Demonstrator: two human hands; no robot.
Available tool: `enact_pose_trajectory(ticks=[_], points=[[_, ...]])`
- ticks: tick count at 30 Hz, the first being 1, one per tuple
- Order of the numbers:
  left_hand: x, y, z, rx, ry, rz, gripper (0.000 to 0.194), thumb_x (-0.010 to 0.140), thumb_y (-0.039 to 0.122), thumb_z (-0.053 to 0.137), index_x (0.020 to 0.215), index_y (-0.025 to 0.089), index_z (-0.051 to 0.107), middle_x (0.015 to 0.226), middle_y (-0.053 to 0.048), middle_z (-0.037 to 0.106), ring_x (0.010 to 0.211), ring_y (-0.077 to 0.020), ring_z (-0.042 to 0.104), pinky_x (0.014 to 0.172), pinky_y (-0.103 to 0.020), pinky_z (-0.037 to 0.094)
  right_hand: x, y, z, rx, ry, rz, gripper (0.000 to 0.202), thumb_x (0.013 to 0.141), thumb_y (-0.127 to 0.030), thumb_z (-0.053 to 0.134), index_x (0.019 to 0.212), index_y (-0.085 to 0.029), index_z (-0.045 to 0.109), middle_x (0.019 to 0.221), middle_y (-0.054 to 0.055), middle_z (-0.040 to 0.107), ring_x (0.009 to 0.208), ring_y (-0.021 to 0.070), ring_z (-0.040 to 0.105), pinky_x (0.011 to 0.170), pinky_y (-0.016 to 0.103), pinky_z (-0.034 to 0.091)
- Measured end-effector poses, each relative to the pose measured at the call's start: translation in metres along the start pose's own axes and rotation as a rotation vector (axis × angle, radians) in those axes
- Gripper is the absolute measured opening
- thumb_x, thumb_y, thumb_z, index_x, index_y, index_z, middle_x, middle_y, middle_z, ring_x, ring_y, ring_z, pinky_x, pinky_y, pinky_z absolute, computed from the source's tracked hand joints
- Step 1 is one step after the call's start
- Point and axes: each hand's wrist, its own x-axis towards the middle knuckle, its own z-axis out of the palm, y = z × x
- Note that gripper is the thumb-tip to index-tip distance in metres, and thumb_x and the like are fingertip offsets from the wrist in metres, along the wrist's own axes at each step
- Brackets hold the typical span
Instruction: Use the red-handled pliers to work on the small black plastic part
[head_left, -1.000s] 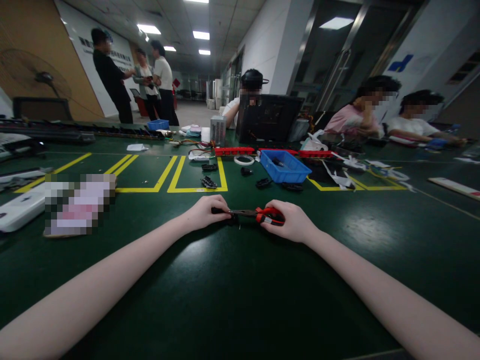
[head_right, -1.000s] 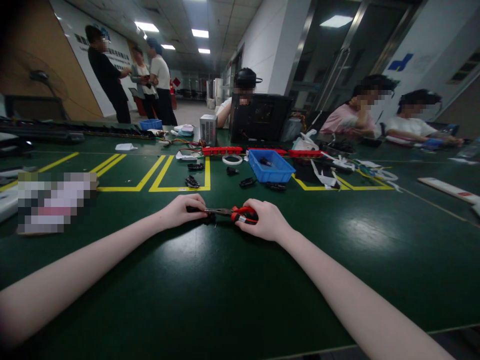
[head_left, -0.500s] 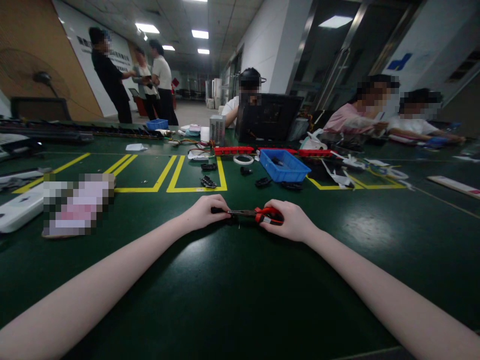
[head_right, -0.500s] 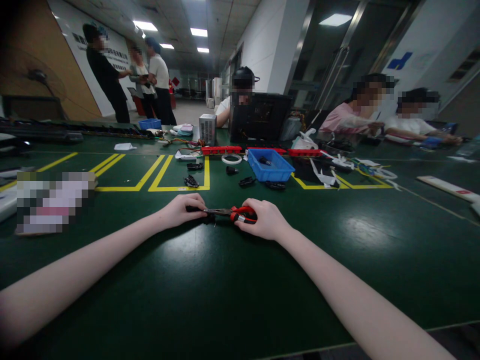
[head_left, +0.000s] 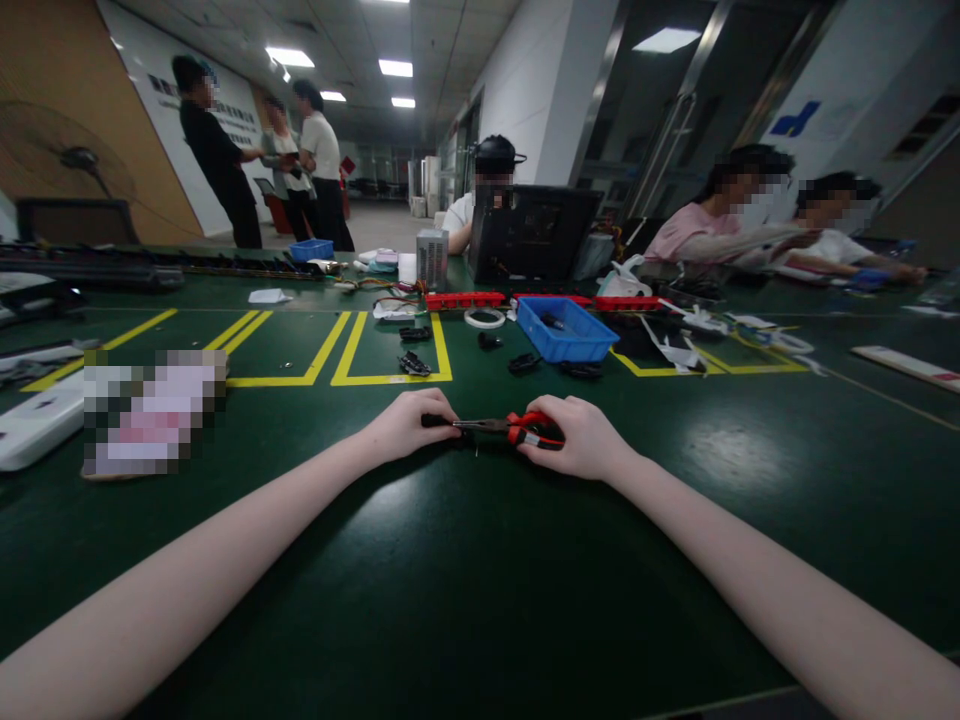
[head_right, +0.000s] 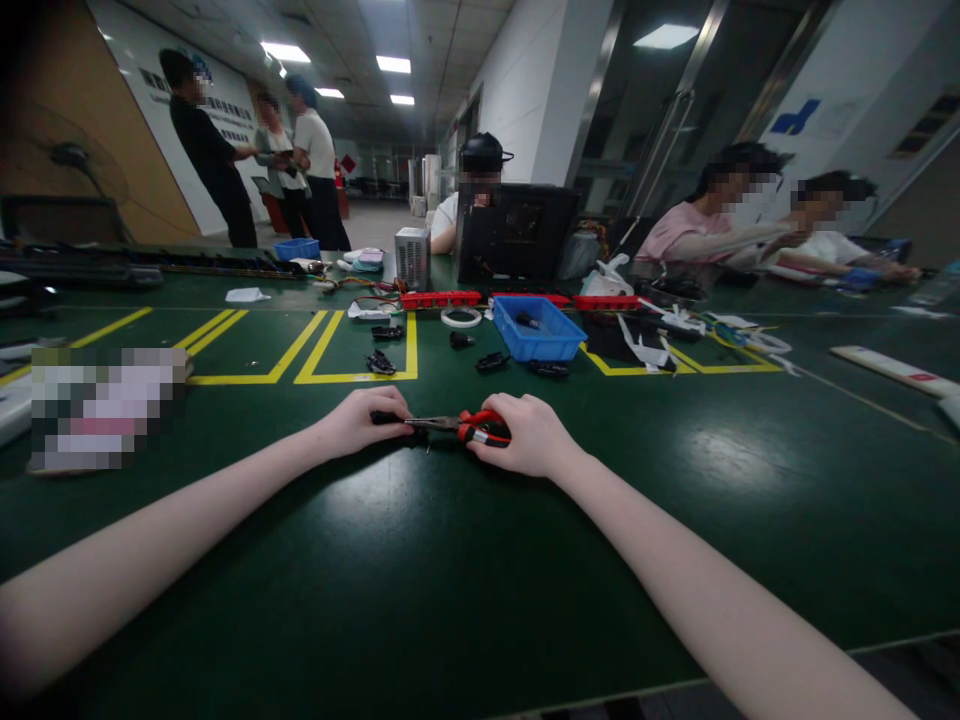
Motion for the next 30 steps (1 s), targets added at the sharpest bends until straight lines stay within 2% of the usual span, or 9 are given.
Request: enact_pose_trajectory(ticks=[9,15,20,30], points=[[-0.002,0.003,0.002,0.089,0.013,0.021,0.009,0.088,0.025,0.064,0.088,0.018,0.069,0.096,-0.004,0.061,0.086,-0.0172,0.062,0.079,-0.032,0.051,0.001,0.0,-0.002,-0.091,0.008,-0.075,0.036,0.078,-0.047,0.064,0.096,-0.017,0.059,0.089,0.007,0.068,0.07,0.0194,0.06,0.07,0.033,0.041],[-0.005,0.013,0.002,0.174,0.026,0.047,0.018,0.09,0.021,0.06,0.108,0.022,0.061,0.105,-0.003,0.061,0.093,-0.0177,0.062,0.082,-0.032,0.052,0.001,0.001,0.0,-0.1,0.009,-0.071,0.035,0.078,-0.048,0.063,0.096,-0.018,0.058,0.09,0.007,0.068,0.07,0.0195,0.06,0.07,0.033,0.04],[-0.007,0.015,0.002,0.214,0.03,0.092,0.012,0.092,0.02,0.057,0.103,0.021,0.062,0.102,-0.003,0.063,0.092,-0.0171,0.063,0.082,-0.03,0.052,0.001,0.002,0.001,-0.098,0.002,-0.07,0.037,0.078,-0.048,0.064,0.097,-0.017,0.058,0.09,0.007,0.068,0.07,0.0193,0.06,0.07,0.033,0.04],[-0.007,0.011,0.004,0.256,0.026,0.142,0.012,0.095,0.022,0.053,0.101,0.019,0.063,0.098,-0.005,0.063,0.091,-0.0176,0.062,0.081,-0.03,0.052,0.002,0.002,0.0,-0.084,0.015,-0.074,0.036,0.076,-0.048,0.065,0.096,-0.018,0.059,0.088,0.006,0.068,0.07,0.0204,0.061,0.068,0.033,0.041]])
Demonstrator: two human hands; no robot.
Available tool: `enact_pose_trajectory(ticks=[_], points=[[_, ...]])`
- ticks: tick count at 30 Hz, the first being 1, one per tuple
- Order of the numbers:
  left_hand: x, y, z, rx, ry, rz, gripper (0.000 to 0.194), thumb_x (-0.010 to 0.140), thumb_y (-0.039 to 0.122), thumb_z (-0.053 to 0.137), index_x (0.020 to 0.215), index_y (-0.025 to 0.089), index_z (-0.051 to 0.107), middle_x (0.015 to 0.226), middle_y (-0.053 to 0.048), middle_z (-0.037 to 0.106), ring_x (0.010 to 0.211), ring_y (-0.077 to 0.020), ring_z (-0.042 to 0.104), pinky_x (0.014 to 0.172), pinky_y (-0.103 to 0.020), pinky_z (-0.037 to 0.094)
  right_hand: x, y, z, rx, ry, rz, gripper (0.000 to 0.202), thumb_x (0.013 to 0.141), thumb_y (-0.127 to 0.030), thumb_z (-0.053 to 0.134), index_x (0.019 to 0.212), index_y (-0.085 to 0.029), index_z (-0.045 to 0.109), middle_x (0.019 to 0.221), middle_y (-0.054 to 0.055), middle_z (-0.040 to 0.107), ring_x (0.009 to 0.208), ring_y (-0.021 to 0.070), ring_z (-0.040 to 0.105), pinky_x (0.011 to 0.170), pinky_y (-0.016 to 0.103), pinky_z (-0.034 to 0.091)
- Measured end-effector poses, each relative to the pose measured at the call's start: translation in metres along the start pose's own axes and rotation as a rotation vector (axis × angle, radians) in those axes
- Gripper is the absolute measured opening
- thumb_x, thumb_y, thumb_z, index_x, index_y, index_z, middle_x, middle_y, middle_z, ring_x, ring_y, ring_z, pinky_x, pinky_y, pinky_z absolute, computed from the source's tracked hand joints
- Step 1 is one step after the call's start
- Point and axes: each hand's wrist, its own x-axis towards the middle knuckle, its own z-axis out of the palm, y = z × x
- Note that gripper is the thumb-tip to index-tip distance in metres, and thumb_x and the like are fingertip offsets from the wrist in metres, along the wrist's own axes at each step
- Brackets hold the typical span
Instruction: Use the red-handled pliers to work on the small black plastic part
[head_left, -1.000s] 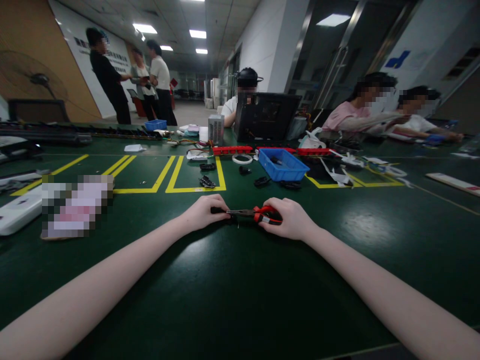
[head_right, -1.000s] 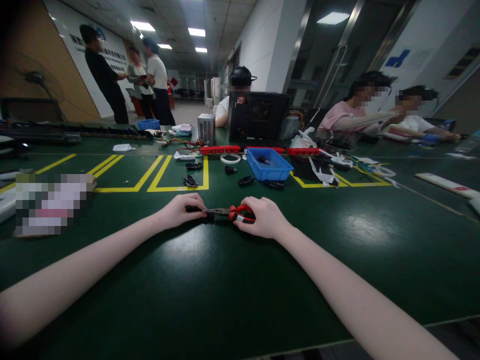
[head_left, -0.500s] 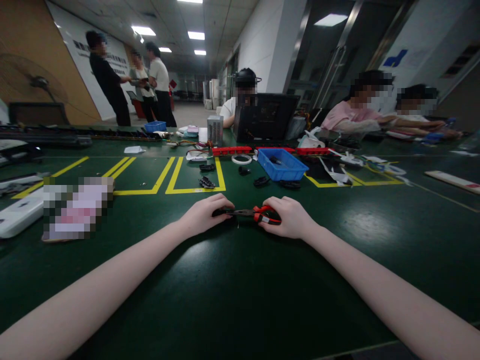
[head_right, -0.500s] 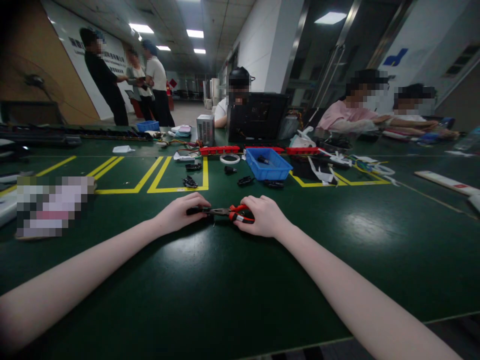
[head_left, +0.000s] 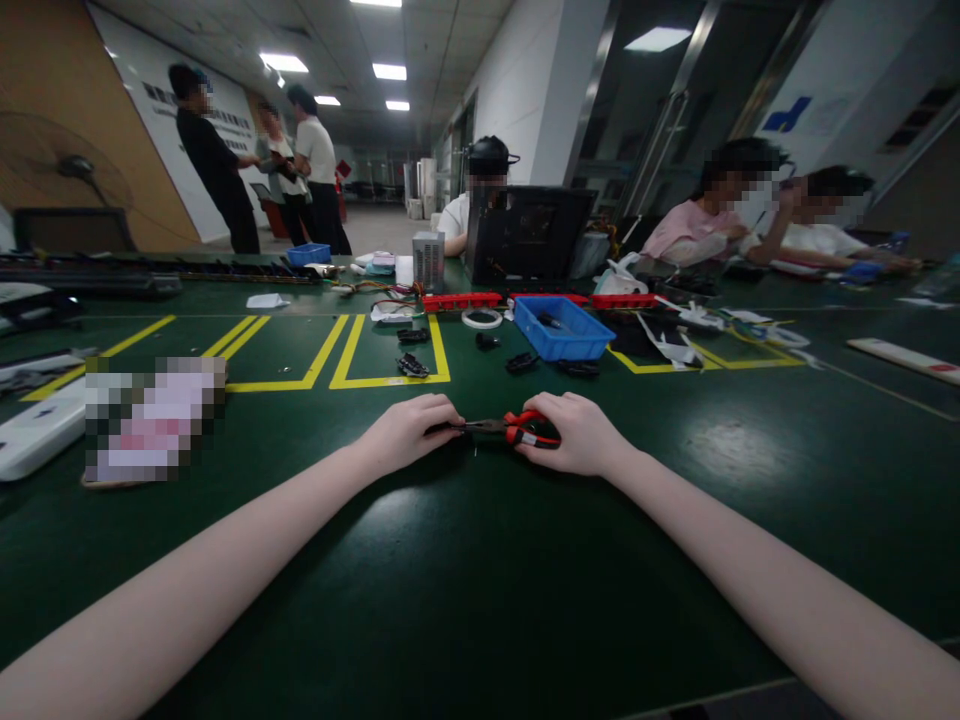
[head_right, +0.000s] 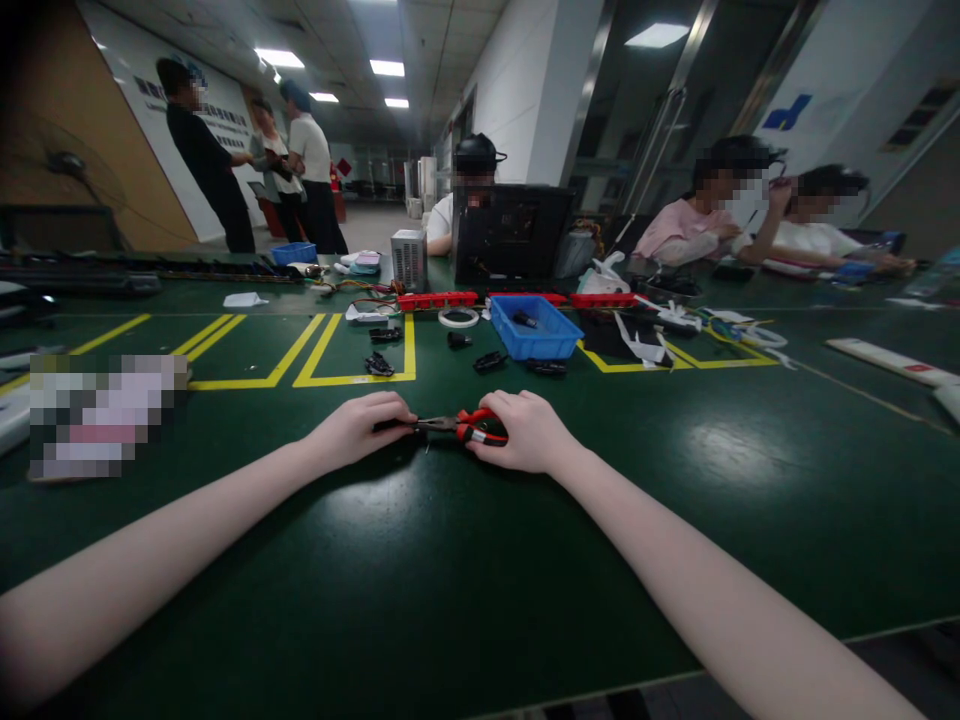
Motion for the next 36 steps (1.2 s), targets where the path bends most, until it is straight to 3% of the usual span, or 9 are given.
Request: enact_pose_trajectory(ticks=[8,19,26,31,36], points=[[0.0,0.002,-0.003,0.026,-0.051,0.017,0.014,0.096,0.021,0.052,0.101,0.019,0.065,0.102,-0.006,0.063,0.095,-0.0188,0.061,0.084,-0.032,0.052,-0.004,0.014,-0.012,-0.12,0.124,-0.128,0.042,0.078,-0.05,0.063,0.102,-0.015,0.062,0.093,0.011,0.068,0.079,0.0254,0.062,0.073,0.038,0.043],[0.001,0.004,-0.002,-0.015,-0.012,0.023,0.012,0.095,0.019,0.053,0.098,0.018,0.064,0.105,-0.005,0.06,0.094,-0.0163,0.061,0.083,-0.029,0.052,-0.004,0.02,-0.012,-0.223,0.216,-0.224,0.047,0.08,-0.05,0.061,0.11,-0.014,0.061,0.099,0.014,0.068,0.091,0.0282,0.062,0.085,0.042,0.043],[0.002,0.005,-0.001,-0.011,-0.005,-0.017,0.009,0.094,0.018,0.054,0.096,0.019,0.062,0.105,-0.005,0.06,0.096,-0.0173,0.06,0.084,-0.031,0.052,-0.003,0.017,-0.012,-0.211,0.257,-0.184,0.049,0.079,-0.046,0.064,0.118,-0.018,0.059,0.104,0.012,0.068,0.098,0.0304,0.062,0.101,0.053,0.035],[0.002,0.005,-0.002,-0.066,-0.045,-0.066,0.01,0.094,0.022,0.053,0.097,0.019,0.063,0.106,-0.005,0.059,0.094,-0.017,0.062,0.085,-0.031,0.052,-0.004,0.021,-0.01,-0.202,0.296,-0.169,0.053,0.08,-0.044,0.066,0.125,-0.017,0.054,0.111,0.015,0.066,0.106,0.0321,0.059,0.1,0.053,0.038],[0.003,0.004,-0.005,-0.118,-0.102,-0.076,0.02,0.087,0.031,0.066,0.103,0.019,0.063,0.104,-0.006,0.061,0.096,-0.0203,0.061,0.085,-0.034,0.051,-0.004,0.022,-0.008,-0.178,0.272,-0.188,0.057,0.081,-0.044,0.065,0.129,-0.017,0.052,0.113,0.015,0.063,0.107,0.0328,0.057,0.1,0.054,0.039]])
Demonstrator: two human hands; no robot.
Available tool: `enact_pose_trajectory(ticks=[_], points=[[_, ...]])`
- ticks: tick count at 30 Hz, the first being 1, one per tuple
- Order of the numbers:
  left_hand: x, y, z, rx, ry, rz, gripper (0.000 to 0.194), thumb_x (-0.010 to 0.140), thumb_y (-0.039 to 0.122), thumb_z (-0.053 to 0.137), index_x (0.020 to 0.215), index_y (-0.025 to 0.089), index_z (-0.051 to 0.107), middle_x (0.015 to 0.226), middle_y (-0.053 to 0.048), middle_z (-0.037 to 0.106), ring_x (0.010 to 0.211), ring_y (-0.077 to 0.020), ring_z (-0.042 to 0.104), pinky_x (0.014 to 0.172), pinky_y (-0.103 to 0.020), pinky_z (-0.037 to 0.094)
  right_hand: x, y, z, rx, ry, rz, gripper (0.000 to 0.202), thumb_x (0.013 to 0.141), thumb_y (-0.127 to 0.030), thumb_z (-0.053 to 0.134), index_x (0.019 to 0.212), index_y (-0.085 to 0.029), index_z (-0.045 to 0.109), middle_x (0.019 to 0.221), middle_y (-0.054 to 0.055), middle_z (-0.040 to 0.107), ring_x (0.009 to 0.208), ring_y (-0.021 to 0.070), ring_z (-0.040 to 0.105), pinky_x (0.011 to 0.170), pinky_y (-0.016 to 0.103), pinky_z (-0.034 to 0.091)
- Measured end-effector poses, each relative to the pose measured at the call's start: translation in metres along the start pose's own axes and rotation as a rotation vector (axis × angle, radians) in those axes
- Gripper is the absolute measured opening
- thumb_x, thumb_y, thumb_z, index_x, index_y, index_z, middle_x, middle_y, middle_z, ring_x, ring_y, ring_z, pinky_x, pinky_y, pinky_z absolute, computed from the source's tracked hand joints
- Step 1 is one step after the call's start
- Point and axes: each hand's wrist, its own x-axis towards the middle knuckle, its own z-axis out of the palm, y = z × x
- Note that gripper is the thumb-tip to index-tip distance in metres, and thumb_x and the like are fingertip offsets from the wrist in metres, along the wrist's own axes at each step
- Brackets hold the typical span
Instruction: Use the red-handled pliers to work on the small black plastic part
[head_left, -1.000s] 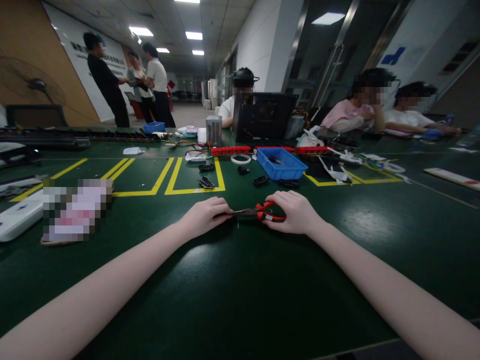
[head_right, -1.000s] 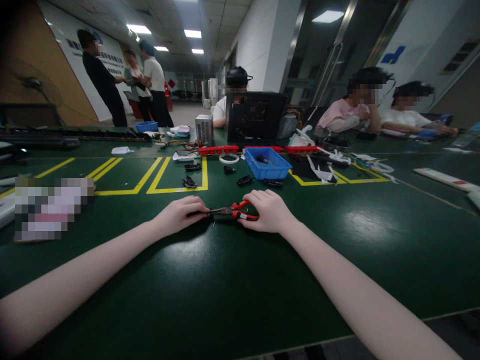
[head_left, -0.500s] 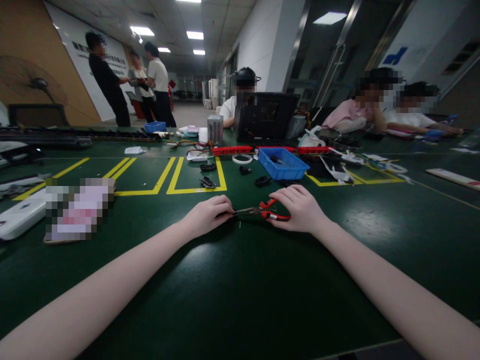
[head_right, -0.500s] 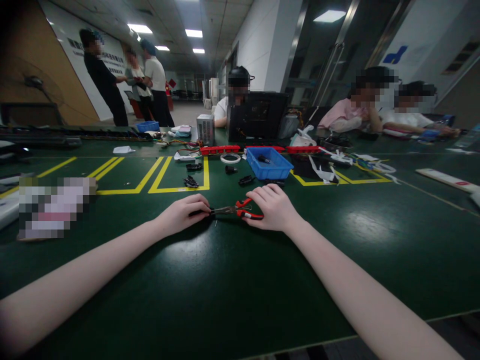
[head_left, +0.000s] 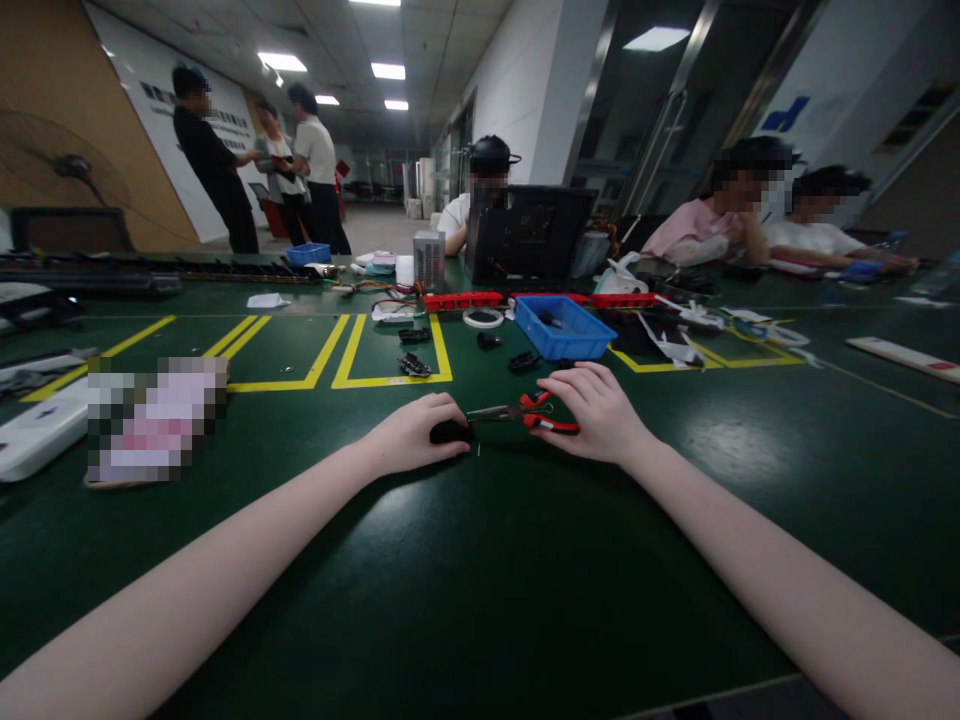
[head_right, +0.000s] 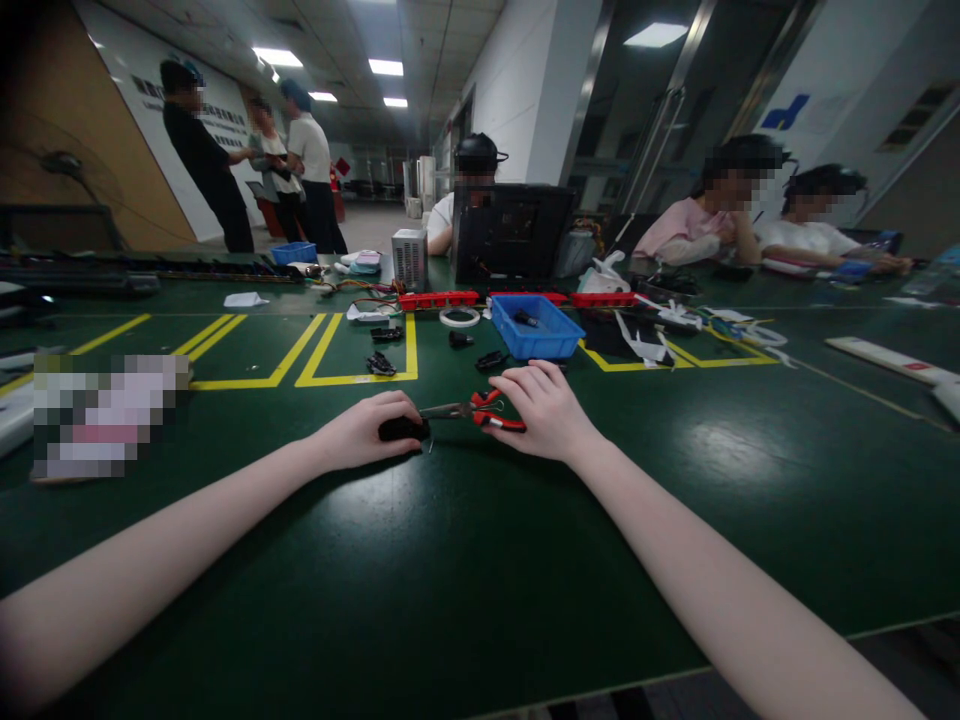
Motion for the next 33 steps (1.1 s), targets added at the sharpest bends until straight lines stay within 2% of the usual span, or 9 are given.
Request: enact_pose_trajectory(ticks=[5,10,16,21,26,29,33], points=[[0.001,-0.002,0.001,-0.017,-0.001,-0.001,0.018,0.088,0.031,0.065,0.101,0.018,0.062,0.103,-0.006,0.061,0.096,-0.0199,0.059,0.084,-0.034,0.05,0.002,0.0,0.001,-0.02,-0.016,0.003,0.057,0.085,-0.043,0.06,0.133,-0.014,0.048,0.117,0.018,0.059,0.113,0.034,0.053,0.103,0.055,0.038],[0.002,-0.001,0.002,0.016,0.008,-0.062,0.018,0.093,0.033,0.057,0.101,0.018,0.06,0.102,-0.006,0.062,0.096,-0.0205,0.059,0.084,-0.035,0.049,0.002,-0.002,0.003,0.028,-0.037,0.029,0.049,0.083,-0.042,0.062,0.124,-0.015,0.055,0.109,0.016,0.062,0.104,0.033,0.057,0.096,0.053,0.043],[0.001,0.004,0.0,0.025,-0.02,-0.153,0.019,0.094,0.037,0.053,0.097,0.019,0.057,0.09,-0.003,0.064,0.077,-0.0184,0.061,0.065,-0.028,0.045,0.002,-0.009,0.006,0.028,-0.027,0.068,0.04,0.083,-0.043,0.061,0.113,-0.016,0.059,0.101,0.014,0.063,0.092,0.0296,0.059,0.081,0.044,0.049],[0.001,0.007,0.0,0.083,-0.061,-0.191,0.026,0.087,0.044,0.063,0.095,0.021,0.053,0.087,-0.001,0.064,0.073,-0.0188,0.061,0.059,-0.026,0.04,0.004,-0.011,0.007,0.003,-0.023,0.044,0.039,0.084,-0.043,0.06,0.11,-0.014,0.059,0.1,0.015,0.064,0.094,0.0302,0.059,0.085,0.044,0.047],[0.001,0.011,-0.002,0.119,-0.081,-0.222,0.032,0.086,0.046,0.064,0.103,0.022,0.052,0.082,0.0,0.064,0.069,-0.0196,0.063,0.056,-0.025,0.039,0.003,-0.009,0.007,0.017,-0.017,0.04,0.042,0.083,-0.044,0.062,0.113,-0.016,0.057,0.105,0.015,0.065,0.1,0.0309,0.06,0.091,0.047,0.045],[0.001,0.012,-0.002,0.155,-0.086,-0.2,0.044,0.087,0.045,0.062,0.122,0.022,0.05,0.081,-0.001,0.066,0.071,-0.0211,0.065,0.059,-0.027,0.042,0.003,-0.01,0.007,0.027,-0.018,0.022,0.042,0.084,-0.045,0.061,0.115,-0.017,0.056,0.109,0.014,0.066,0.106,0.03,0.06,0.1,0.049,0.04],[0.0,0.012,-0.002,0.188,-0.099,-0.168,0.057,0.09,0.046,0.059,0.139,0.021,0.043,0.1,-0.007,0.071,0.086,-0.0253,0.068,0.072,-0.032,0.049,0.004,-0.013,0.008,0.027,-0.028,-0.005,0.044,0.085,-0.044,0.061,0.118,-0.016,0.055,0.114,0.015,0.065,0.111,0.0299,0.059,0.107,0.051,0.034]])
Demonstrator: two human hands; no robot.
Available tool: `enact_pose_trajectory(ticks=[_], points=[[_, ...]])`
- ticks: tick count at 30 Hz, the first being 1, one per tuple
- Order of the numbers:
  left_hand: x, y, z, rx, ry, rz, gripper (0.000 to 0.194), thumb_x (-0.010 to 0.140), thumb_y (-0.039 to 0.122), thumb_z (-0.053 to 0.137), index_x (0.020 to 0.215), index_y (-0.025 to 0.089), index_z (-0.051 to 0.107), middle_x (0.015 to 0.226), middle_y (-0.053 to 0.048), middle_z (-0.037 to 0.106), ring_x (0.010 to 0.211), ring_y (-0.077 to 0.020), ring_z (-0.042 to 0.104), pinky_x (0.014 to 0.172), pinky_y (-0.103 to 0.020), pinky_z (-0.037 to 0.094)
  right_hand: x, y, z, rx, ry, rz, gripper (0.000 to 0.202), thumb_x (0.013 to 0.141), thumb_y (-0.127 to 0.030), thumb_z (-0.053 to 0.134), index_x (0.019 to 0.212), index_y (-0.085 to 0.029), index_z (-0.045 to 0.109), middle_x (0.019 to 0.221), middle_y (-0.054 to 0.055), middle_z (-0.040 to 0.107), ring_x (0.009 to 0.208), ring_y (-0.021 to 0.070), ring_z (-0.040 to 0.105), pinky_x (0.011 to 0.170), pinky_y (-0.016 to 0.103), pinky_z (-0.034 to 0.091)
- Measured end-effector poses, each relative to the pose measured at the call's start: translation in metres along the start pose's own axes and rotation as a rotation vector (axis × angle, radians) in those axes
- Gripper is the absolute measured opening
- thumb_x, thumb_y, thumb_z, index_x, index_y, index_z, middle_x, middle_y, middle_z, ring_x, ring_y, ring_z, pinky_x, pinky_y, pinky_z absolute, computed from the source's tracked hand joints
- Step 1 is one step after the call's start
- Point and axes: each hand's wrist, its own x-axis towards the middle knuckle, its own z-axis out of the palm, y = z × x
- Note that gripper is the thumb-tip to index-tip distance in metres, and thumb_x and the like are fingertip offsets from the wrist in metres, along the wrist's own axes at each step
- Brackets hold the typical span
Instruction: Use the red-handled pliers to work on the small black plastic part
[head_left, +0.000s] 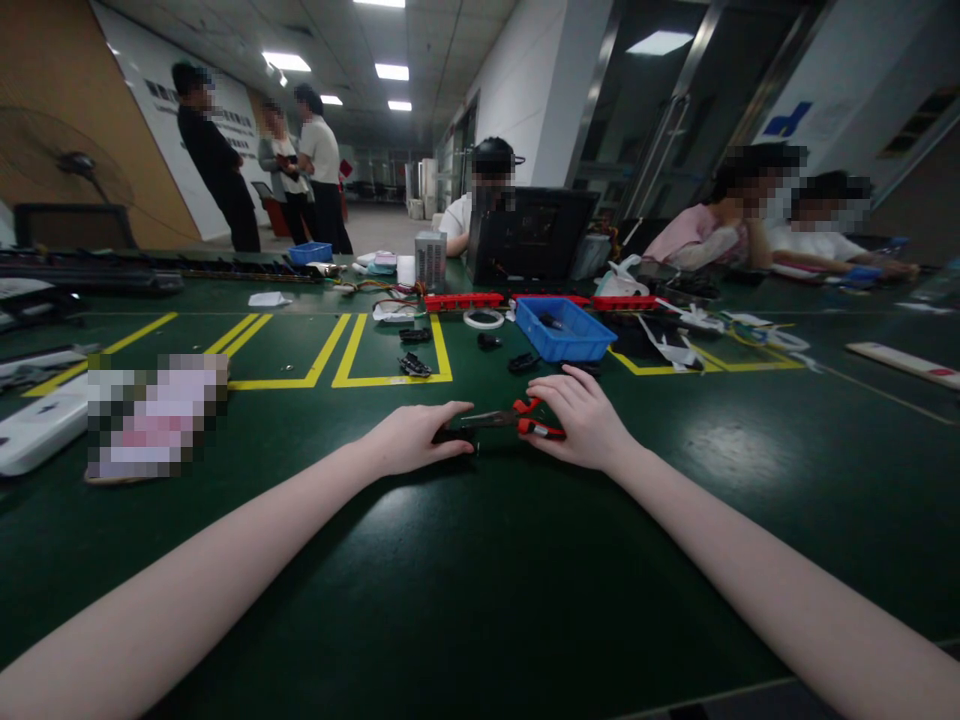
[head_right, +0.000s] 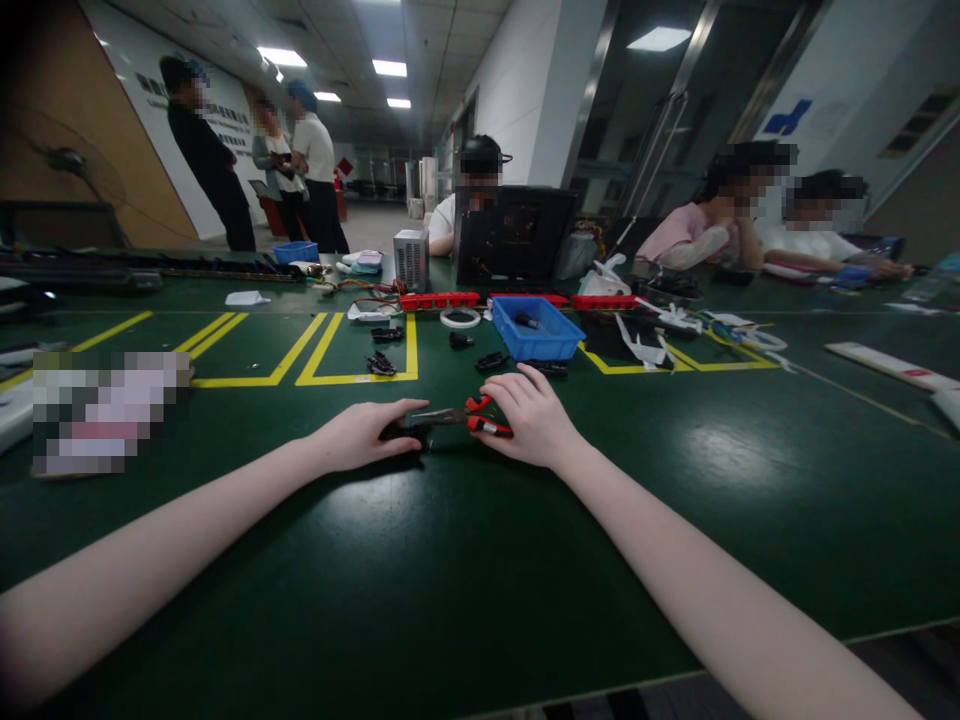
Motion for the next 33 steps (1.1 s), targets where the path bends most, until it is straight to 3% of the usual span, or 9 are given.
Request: enact_pose_trajectory(ticks=[6,12,21,33], points=[[0.0,-0.001,0.0011,0.02,-0.003,0.017,0.056,0.092,0.047,0.055,0.14,0.017,0.047,0.128,-0.011,0.063,0.11,-0.0276,0.063,0.09,-0.036,0.049,0.0007,-0.0006,0.0013,-0.025,0.016,-0.035,0.047,0.083,-0.043,0.064,0.12,-0.015,0.055,0.121,0.017,0.063,0.114,0.0311,0.057,0.105,0.053,0.034],[0.0008,-0.0025,0.0006,0.015,-0.03,0.078,0.038,0.096,0.041,0.052,0.128,0.021,0.058,0.104,-0.006,0.066,0.088,-0.0198,0.065,0.073,-0.028,0.049,0.0007,-0.0009,0.001,-0.057,0.0,-0.033,0.042,0.084,-0.045,0.062,0.112,-0.013,0.057,0.109,0.015,0.067,0.099,0.0291,0.061,0.092,0.046,0.039],[-0.0001,-0.0021,-0.0008,-0.01,-0.032,0.092,0.038,0.097,0.041,0.051,0.128,0.02,0.058,0.101,-0.005,0.063,0.086,-0.0187,0.063,0.072,-0.028,0.047,0.0009,-0.0024,0.0003,-0.045,-0.025,-0.056,0.037,0.085,-0.044,0.06,0.105,-0.012,0.059,0.098,0.014,0.067,0.086,0.0254,0.061,0.075,0.037,0.044],[-0.0003,-0.0012,-0.0013,0.027,-0.017,0.099,0.041,0.096,0.04,0.052,0.133,0.021,0.054,0.103,-0.005,0.062,0.082,-0.018,0.063,0.07,-0.027,0.048,0.0002,-0.0029,0.0002,-0.067,0.013,-0.041,0.04,0.084,-0.043,0.062,0.109,-0.012,0.058,0.103,0.015,0.066,0.091,0.027,0.061,0.077,0.039,0.043]])
